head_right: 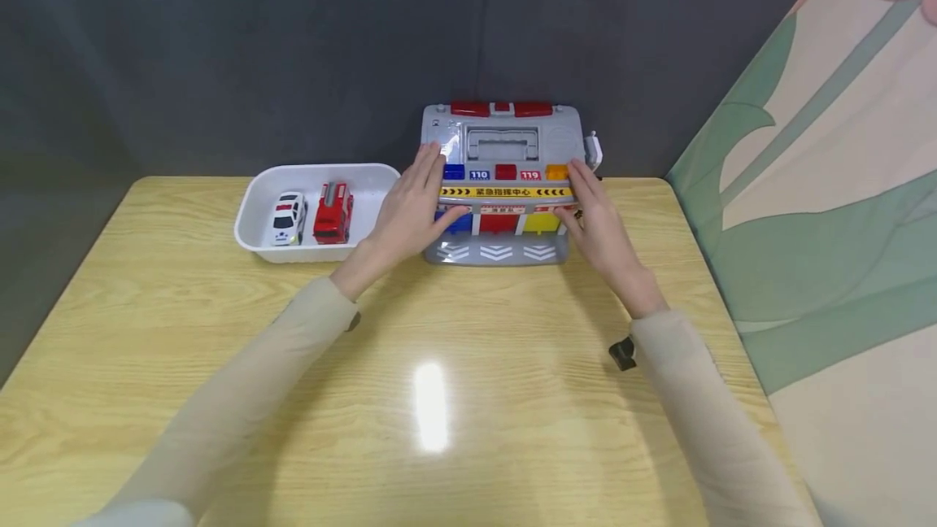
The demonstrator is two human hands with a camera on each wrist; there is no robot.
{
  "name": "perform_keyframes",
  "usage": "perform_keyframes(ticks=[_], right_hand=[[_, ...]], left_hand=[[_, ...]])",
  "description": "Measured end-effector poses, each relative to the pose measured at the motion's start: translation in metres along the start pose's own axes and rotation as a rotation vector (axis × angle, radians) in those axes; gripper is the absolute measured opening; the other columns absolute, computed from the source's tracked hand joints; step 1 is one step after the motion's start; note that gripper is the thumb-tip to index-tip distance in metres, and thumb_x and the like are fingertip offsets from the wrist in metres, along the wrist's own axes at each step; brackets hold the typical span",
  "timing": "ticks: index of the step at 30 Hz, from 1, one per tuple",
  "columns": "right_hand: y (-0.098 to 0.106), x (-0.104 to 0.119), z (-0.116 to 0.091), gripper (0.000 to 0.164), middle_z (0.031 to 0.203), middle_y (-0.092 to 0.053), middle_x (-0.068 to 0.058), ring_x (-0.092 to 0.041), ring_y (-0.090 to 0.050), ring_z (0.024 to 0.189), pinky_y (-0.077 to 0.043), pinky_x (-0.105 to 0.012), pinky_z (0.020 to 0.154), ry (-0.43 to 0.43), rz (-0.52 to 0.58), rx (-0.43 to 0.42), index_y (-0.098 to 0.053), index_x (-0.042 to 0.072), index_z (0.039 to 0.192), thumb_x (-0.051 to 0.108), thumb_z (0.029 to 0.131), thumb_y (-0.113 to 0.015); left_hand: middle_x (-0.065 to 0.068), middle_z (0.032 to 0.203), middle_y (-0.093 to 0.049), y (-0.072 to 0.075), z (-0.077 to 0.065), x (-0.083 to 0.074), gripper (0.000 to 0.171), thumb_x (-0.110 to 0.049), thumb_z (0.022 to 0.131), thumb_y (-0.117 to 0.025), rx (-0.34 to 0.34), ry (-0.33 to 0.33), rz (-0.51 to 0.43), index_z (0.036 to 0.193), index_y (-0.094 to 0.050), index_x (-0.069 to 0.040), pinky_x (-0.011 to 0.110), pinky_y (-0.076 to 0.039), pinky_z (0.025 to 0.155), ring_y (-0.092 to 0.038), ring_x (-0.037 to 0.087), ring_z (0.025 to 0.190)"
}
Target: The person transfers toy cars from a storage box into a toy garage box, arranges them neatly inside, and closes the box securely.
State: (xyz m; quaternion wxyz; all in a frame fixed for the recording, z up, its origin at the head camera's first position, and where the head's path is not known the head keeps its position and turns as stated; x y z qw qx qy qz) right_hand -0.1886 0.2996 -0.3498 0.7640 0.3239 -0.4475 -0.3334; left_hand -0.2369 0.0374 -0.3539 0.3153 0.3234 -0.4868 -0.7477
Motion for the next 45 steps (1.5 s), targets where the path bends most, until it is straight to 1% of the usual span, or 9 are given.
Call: perform_keyframes(ticks=[7, 16, 22, 28, 30, 33, 37, 40, 45], right_hand=[[-0.001, 0.0, -0.001, 0.065, 0.154, -0.027, -0.021, -0.033, -0.025, 0.141, -0.022, -0.044, 0.114, 0.007, 0.01, -0.022, -0.032, -0.006, 0.146, 0.0, 0.091, -0.065], [-0.002, 0.001, -0.001, 0.064, 0.153, -0.028, -0.022, -0.034, -0.026, 0.141, -0.022, -0.043, 0.114, 0.016, 0.017, -0.038, -0.033, -0.007, 0.146, -0.001, 0.091, -0.064], [-0.004, 0.003, 0.0, 0.064, 0.154, -0.026, -0.022, -0.034, -0.025, 0.141, -0.023, -0.045, 0.113, -0.002, 0.029, -0.024, -0.031, -0.007, 0.146, 0.0, 0.091, -0.064], [-0.003, 0.003, -0.001, 0.064, 0.153, -0.026, -0.022, -0.035, -0.026, 0.14, -0.023, -0.045, 0.113, 0.0, 0.03, -0.027, -0.03, -0.007, 0.146, 0.0, 0.092, -0.063], [-0.003, 0.002, -0.002, 0.064, 0.153, -0.026, -0.023, -0.035, -0.026, 0.14, -0.023, -0.045, 0.113, 0.004, 0.021, -0.029, -0.031, -0.007, 0.146, 0.0, 0.092, -0.063], [-0.001, 0.002, -0.002, 0.064, 0.153, -0.026, -0.023, -0.036, -0.025, 0.14, -0.022, -0.045, 0.114, 0.004, 0.011, -0.029, -0.031, -0.008, 0.146, 0.0, 0.092, -0.063], [0.0, 0.003, -0.003, 0.063, 0.152, -0.026, -0.025, -0.038, -0.025, 0.14, -0.021, -0.046, 0.114, 0.005, 0.006, -0.025, -0.03, -0.01, 0.145, 0.0, 0.092, -0.063], [0.0, 0.004, -0.002, 0.063, 0.152, -0.026, -0.026, -0.039, -0.025, 0.139, -0.021, -0.047, 0.114, 0.007, 0.01, -0.022, -0.031, -0.011, 0.144, -0.001, 0.092, -0.063], [-0.002, 0.006, -0.002, 0.063, 0.151, -0.027, -0.027, -0.04, -0.025, 0.139, -0.02, -0.046, 0.114, 0.012, 0.015, -0.029, -0.031, -0.011, 0.144, -0.001, 0.091, -0.063]], left_hand=[[0.018, 0.159, -0.011, 0.0, 0.0, 0.0, 0.084, -0.056, 0.096, -0.046, 0.005, 0.003, -0.036, 0.149, -0.024, 0.005, 0.04, -0.017, 0.116, -0.002, 0.025, 0.147], [0.011, 0.161, -0.005, 0.001, -0.002, 0.004, 0.084, -0.053, 0.094, -0.052, 0.027, 0.03, -0.196, 0.152, -0.021, 0.0, 0.037, -0.009, 0.117, 0.006, 0.018, 0.146], [0.012, 0.161, -0.01, 0.008, -0.009, 0.009, 0.075, -0.041, 0.097, -0.056, -0.001, 0.025, -0.288, 0.151, -0.023, -0.001, 0.037, -0.011, 0.117, -0.002, 0.02, 0.147], [0.012, 0.158, -0.02, 0.019, -0.022, 0.02, 0.065, -0.033, 0.098, -0.055, -0.013, 0.042, -0.35, 0.15, -0.029, -0.003, 0.039, -0.014, 0.116, -0.017, 0.027, 0.145], [0.012, 0.157, -0.023, 0.022, -0.025, 0.024, 0.062, -0.031, 0.098, -0.056, -0.018, 0.034, -0.367, 0.149, -0.032, -0.004, 0.039, -0.017, 0.116, -0.02, 0.028, 0.144], [0.011, 0.157, -0.024, 0.023, -0.028, 0.025, 0.06, -0.027, 0.098, -0.056, -0.009, -0.011, -0.389, 0.149, -0.033, -0.003, 0.038, -0.018, 0.116, -0.022, 0.027, 0.143], [0.01, 0.158, -0.021, 0.022, -0.029, 0.022, 0.061, -0.025, 0.099, -0.056, 0.008, -0.063, -0.397, 0.149, -0.031, -0.001, 0.037, -0.019, 0.115, -0.02, 0.024, 0.144], [0.012, 0.158, -0.021, 0.022, -0.026, 0.018, 0.062, -0.026, 0.098, -0.056, -0.006, -0.069, -0.378, 0.149, -0.03, -0.001, 0.04, -0.02, 0.115, -0.019, 0.024, 0.144], [0.012, 0.159, -0.016, 0.025, -0.012, 0.002, 0.067, -0.031, 0.097, -0.058, -0.022, -0.107, -0.303, 0.151, -0.028, -0.004, 0.047, -0.022, 0.114, -0.013, 0.024, 0.146]])
Point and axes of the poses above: each hand's wrist, its own z-axis towards the middle knuckle, its own y-axis out of the back of the hand, x = y × z, the point moved 4 cm from there along z, towards the middle knuckle
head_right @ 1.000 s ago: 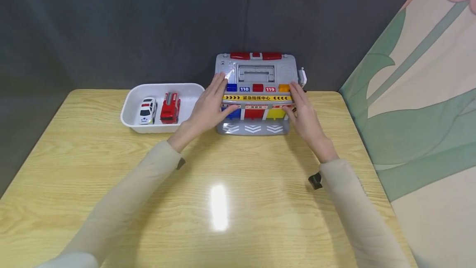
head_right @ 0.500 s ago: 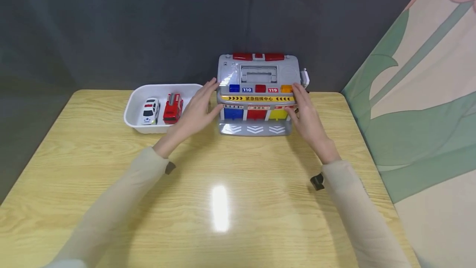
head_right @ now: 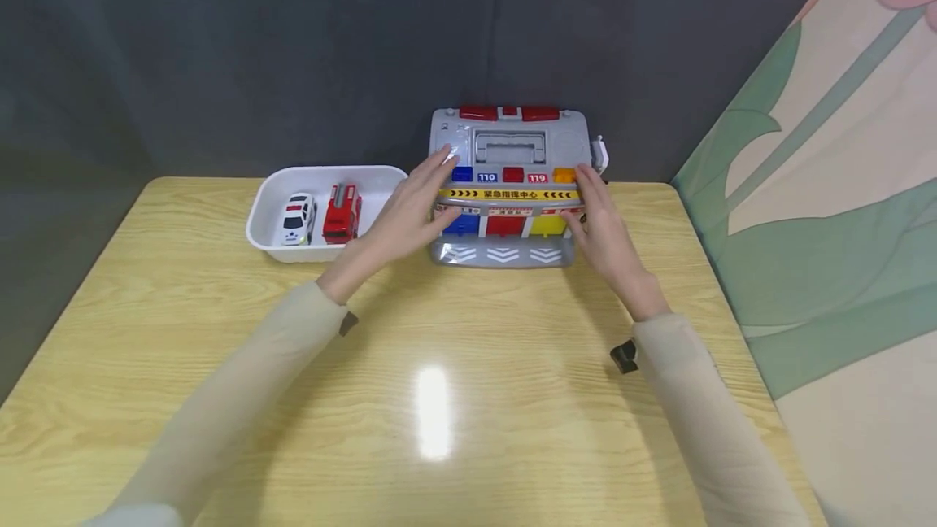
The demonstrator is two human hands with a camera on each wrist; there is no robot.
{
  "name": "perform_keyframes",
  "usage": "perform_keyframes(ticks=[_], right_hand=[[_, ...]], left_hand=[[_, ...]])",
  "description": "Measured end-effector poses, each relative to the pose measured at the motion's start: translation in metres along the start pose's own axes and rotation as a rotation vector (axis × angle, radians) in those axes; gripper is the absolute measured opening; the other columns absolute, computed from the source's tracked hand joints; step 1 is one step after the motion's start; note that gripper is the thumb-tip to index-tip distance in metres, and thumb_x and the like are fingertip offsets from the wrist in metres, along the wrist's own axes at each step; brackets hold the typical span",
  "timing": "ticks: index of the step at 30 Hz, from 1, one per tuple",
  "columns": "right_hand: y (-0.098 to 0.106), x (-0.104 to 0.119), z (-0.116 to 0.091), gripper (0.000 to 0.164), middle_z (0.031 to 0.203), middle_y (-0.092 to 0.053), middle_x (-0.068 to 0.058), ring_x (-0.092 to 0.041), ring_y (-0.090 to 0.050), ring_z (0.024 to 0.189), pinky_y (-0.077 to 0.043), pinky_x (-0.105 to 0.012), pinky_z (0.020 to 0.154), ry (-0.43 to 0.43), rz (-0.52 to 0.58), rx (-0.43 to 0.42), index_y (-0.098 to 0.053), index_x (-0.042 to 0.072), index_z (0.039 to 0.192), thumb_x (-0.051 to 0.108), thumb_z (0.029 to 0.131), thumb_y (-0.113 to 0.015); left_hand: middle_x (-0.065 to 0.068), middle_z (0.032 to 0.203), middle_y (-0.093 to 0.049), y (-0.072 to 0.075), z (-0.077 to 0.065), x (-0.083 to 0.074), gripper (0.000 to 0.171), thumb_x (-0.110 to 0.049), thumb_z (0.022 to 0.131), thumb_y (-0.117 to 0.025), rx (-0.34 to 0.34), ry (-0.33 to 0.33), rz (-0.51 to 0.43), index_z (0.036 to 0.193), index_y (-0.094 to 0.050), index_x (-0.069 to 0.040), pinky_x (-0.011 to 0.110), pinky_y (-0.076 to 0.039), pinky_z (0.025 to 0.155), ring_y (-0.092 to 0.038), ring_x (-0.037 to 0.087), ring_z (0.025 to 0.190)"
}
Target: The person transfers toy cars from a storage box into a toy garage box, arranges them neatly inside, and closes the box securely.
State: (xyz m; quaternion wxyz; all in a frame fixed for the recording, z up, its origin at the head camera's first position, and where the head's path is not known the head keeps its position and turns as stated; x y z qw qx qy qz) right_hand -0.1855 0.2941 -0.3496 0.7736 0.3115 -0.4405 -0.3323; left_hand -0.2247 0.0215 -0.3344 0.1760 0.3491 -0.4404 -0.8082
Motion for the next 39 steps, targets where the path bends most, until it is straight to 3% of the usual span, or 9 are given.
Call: perform_keyframes(ticks=[4, 9, 12, 20, 30, 39], right_hand=[[0.0, -0.004, 0.0, 0.063, 0.151, -0.028, -0.027, -0.04, -0.026, 0.139, -0.02, -0.045, 0.115, 0.013, -0.008, -0.01, -0.032, -0.011, 0.144, -0.001, 0.091, -0.064], [0.0, -0.004, 0.001, 0.063, 0.151, -0.028, -0.027, -0.04, -0.027, 0.139, -0.02, -0.045, 0.115, 0.006, -0.007, -0.006, -0.031, -0.01, 0.144, 0.0, 0.091, -0.064], [-0.001, -0.004, 0.001, 0.063, 0.151, -0.027, -0.026, -0.039, -0.026, 0.139, -0.019, -0.044, 0.115, 0.0, -0.002, -0.004, -0.031, -0.01, 0.144, 0.0, 0.092, -0.063], [-0.004, 0.002, 0.001, 0.063, 0.152, -0.026, -0.025, -0.037, -0.025, 0.14, -0.02, -0.044, 0.114, -0.001, 0.01, -0.005, -0.03, -0.009, 0.145, 0.0, 0.092, -0.063], [-0.003, 0.002, 0.0, 0.063, 0.153, -0.025, -0.023, -0.036, -0.025, 0.14, -0.022, -0.045, 0.113, -0.01, 0.008, -0.004, -0.03, -0.007, 0.147, 0.001, 0.093, -0.061], [-0.004, 0.002, 0.0, 0.064, 0.154, -0.023, -0.023, -0.034, -0.022, 0.142, -0.022, -0.044, 0.114, -0.017, 0.0, 0.006, -0.028, -0.007, 0.147, 0.002, 0.094, -0.061]], left_hand=[[0.012, 0.16, -0.013, -0.007, 0.019, -0.014, 0.073, -0.037, 0.095, -0.06, 0.028, -0.05, 0.095, 0.152, -0.025, -0.006, 0.049, -0.023, 0.113, -0.009, 0.026, 0.146], [0.013, 0.161, -0.007, -0.019, 0.034, -0.031, 0.077, -0.043, 0.096, -0.055, 0.108, -0.091, 0.257, 0.153, -0.021, -0.004, 0.04, -0.005, 0.117, -0.004, 0.028, 0.147], [0.012, 0.161, -0.005, -0.026, 0.038, -0.038, 0.075, -0.044, 0.099, -0.05, 0.135, -0.109, 0.366, 0.154, -0.017, -0.004, 0.04, 0.003, 0.117, -0.003, 0.028, 0.147], [0.01, 0.16, -0.014, -0.037, 0.041, -0.04, 0.067, -0.043, 0.103, -0.038, 0.186, -0.1, 0.567, 0.155, -0.013, -0.008, 0.045, 0.001, 0.117, -0.018, 0.024, 0.145], [0.011, 0.159, -0.015, -0.04, 0.043, -0.043, 0.068, -0.038, 0.104, -0.038, 0.221, -0.104, 0.59, 0.155, -0.007, -0.007, 0.048, 0.005, 0.115, -0.023, 0.023, 0.143], [0.011, 0.153, -0.033, -0.034, 0.046, -0.048, 0.062, -0.033, 0.102, -0.044, 0.216, -0.096, 0.579, 0.153, -0.021, -0.006, 0.047, -0.007, 0.117, -0.03, 0.023, 0.14]])
Point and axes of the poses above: each hand's wrist, its own z-axis towards the middle knuckle, its own y-axis out of the back of the hand, x = y × z, the point moved 4 cm from there along z, towards the middle knuckle
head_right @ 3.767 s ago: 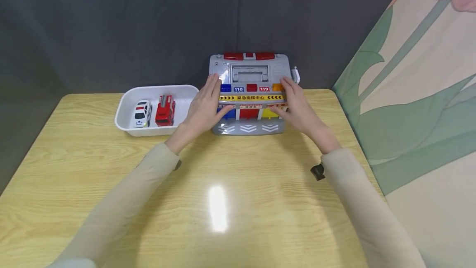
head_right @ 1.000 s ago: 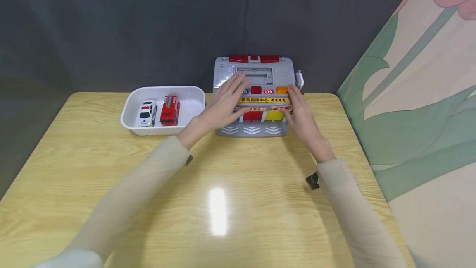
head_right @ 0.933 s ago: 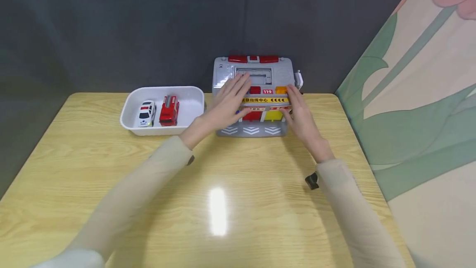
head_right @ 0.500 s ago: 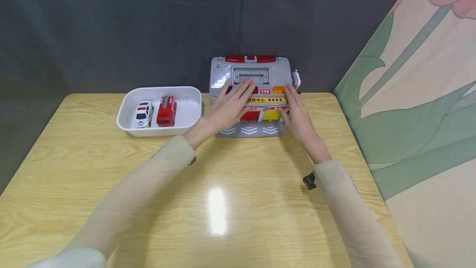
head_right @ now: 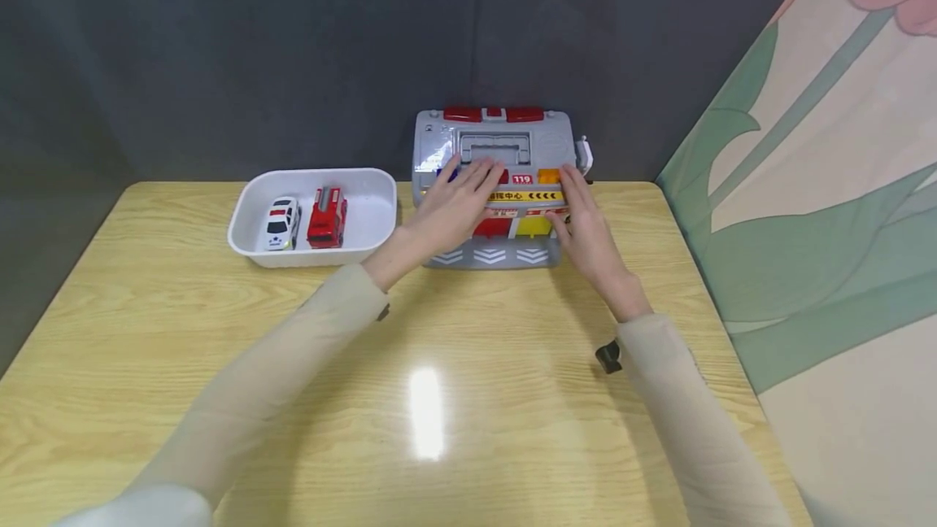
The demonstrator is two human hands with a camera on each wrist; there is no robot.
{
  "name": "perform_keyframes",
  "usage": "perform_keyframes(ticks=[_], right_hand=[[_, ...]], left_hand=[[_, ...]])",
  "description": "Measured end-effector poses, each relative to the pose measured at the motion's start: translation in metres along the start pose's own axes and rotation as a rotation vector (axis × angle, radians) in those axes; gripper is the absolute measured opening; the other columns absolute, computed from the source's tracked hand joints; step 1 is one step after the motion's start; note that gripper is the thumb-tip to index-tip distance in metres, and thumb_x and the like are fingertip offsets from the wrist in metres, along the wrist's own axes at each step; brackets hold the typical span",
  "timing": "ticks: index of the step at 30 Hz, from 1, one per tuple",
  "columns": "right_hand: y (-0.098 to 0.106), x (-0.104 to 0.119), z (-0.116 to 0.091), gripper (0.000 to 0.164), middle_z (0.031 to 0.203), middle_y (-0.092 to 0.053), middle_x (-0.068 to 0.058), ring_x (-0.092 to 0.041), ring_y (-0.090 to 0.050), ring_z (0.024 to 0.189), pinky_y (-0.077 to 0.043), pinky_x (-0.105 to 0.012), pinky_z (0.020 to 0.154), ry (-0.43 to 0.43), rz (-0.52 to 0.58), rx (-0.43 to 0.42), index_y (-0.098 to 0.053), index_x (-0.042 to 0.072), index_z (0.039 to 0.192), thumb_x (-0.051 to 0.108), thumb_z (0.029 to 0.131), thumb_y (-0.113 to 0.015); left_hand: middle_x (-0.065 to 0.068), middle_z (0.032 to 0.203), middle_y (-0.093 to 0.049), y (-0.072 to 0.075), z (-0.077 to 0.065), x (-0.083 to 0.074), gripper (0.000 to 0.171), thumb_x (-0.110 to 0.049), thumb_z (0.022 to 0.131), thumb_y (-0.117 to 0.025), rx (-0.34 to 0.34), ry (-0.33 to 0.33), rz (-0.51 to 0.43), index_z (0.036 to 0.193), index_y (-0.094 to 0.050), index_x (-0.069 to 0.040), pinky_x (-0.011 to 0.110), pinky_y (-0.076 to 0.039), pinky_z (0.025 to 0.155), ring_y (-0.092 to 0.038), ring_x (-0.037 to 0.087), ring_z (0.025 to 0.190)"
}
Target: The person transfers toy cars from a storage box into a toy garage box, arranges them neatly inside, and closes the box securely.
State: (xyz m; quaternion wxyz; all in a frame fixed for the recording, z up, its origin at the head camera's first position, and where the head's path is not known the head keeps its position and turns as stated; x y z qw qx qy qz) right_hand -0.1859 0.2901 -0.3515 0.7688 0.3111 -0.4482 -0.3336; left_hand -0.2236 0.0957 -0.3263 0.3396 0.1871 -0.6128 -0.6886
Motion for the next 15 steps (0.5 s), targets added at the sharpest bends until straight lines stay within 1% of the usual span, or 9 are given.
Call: perform_keyframes(ticks=[5, 11, 15], right_hand=[[0.0, 0.0016, -0.0027, 0.064, 0.154, -0.023, -0.023, -0.034, -0.022, 0.142, -0.021, -0.045, 0.114, 0.003, 0.008, -0.008, -0.027, -0.007, 0.148, 0.001, 0.094, -0.06], [0.0024, 0.0057, -0.0045, 0.062, 0.155, -0.023, -0.021, -0.031, -0.022, 0.142, -0.021, -0.042, 0.114, 0.022, 0.013, -0.023, -0.026, -0.006, 0.148, 0.003, 0.095, -0.058], [0.0033, 0.0061, -0.0049, 0.064, 0.154, -0.023, -0.023, -0.034, -0.022, 0.142, -0.022, -0.046, 0.113, 0.012, 0.009, -0.019, -0.027, -0.006, 0.148, 0.001, 0.094, -0.06]], left_hand=[[0.012, 0.154, -0.031, 0.0002, -0.0023, -0.0011, 0.062, -0.035, 0.103, -0.042, 0.006, -0.007, -0.001, 0.153, -0.02, -0.007, 0.046, -0.006, 0.117, -0.028, 0.024, 0.141], [0.012, 0.153, -0.034, 0.0018, -0.0044, -0.0027, 0.061, -0.034, 0.103, -0.042, -0.02, -0.012, 0.011, 0.153, -0.022, -0.006, 0.046, -0.007, 0.117, -0.03, 0.025, 0.14], [0.012, 0.153, -0.034, 0.0034, -0.0043, -0.0036, 0.062, -0.032, 0.102, -0.045, -0.019, -0.015, 0.013, 0.153, -0.022, -0.006, 0.046, -0.008, 0.117, -0.03, 0.025, 0.14]])
Point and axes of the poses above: each hand's wrist, its own z-axis towards the middle knuckle, its own y-axis out of the back of the hand, x = y × z, the point moved 4 cm from there along z, towards the middle knuckle
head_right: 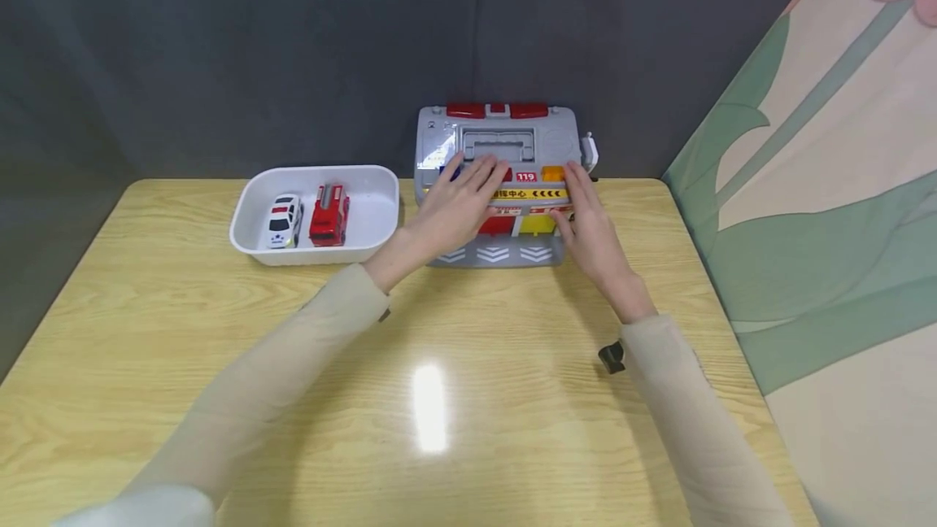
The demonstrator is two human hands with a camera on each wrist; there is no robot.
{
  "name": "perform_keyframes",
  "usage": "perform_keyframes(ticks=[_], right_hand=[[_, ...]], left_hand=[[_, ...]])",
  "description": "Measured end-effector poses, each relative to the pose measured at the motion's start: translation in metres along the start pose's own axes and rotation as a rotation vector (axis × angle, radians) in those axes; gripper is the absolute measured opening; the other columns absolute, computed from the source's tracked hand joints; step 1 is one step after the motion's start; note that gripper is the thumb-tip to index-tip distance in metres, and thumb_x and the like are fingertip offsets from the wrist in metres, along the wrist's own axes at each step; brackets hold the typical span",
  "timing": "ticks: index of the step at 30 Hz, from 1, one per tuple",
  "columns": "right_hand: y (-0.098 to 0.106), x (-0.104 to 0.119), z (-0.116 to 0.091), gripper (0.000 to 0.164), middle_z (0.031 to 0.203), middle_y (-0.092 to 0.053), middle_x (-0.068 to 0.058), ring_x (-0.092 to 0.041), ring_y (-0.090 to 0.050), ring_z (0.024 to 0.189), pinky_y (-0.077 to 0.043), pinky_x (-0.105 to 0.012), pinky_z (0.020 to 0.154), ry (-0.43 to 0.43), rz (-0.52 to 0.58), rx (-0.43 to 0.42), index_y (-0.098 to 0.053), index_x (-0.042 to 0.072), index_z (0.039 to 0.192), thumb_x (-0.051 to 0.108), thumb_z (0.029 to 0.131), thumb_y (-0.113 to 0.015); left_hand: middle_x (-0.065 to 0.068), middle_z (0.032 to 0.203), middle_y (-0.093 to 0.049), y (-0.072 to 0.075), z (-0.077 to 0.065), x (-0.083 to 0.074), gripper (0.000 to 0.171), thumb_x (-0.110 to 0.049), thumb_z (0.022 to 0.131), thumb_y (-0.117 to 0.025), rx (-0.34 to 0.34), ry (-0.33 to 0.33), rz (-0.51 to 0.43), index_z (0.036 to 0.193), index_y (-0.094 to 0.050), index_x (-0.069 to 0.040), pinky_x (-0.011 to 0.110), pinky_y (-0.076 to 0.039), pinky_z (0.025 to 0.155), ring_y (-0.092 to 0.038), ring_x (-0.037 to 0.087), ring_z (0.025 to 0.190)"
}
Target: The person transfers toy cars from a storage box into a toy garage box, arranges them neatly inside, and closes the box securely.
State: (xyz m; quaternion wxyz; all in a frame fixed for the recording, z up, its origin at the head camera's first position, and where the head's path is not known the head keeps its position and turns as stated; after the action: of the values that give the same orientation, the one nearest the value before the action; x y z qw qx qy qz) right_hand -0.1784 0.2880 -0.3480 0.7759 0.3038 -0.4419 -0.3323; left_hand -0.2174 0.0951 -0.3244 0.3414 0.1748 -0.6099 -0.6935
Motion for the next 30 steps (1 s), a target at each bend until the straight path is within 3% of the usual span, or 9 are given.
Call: perform_keyframes(ticks=[30], right_hand=[[-0.001, -0.0046, 0.0006, 0.066, 0.155, -0.023, -0.019, -0.032, -0.025, 0.141, -0.026, -0.046, 0.112, -0.026, -0.02, 0.0, -0.028, -0.004, 0.148, 0.002, 0.092, -0.063]], left_hand=[[0.009, 0.153, -0.034, 0.0008, 0.0018, 0.0012, 0.061, -0.035, 0.102, -0.045, 0.018, 0.012, -0.052, 0.153, -0.024, -0.009, 0.045, -0.01, 0.117, -0.03, 0.023, 0.141]])
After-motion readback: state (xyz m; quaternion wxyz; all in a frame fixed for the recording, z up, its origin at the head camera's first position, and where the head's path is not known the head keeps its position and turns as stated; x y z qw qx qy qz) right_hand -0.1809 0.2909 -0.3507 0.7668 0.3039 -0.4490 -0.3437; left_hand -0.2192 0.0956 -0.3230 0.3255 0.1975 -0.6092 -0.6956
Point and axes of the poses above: each hand's wrist, its own z-axis towards the middle knuckle, its own y-axis out of the back of the hand, x = y × z, the point moved 4 cm from there along z, towards the middle knuckle
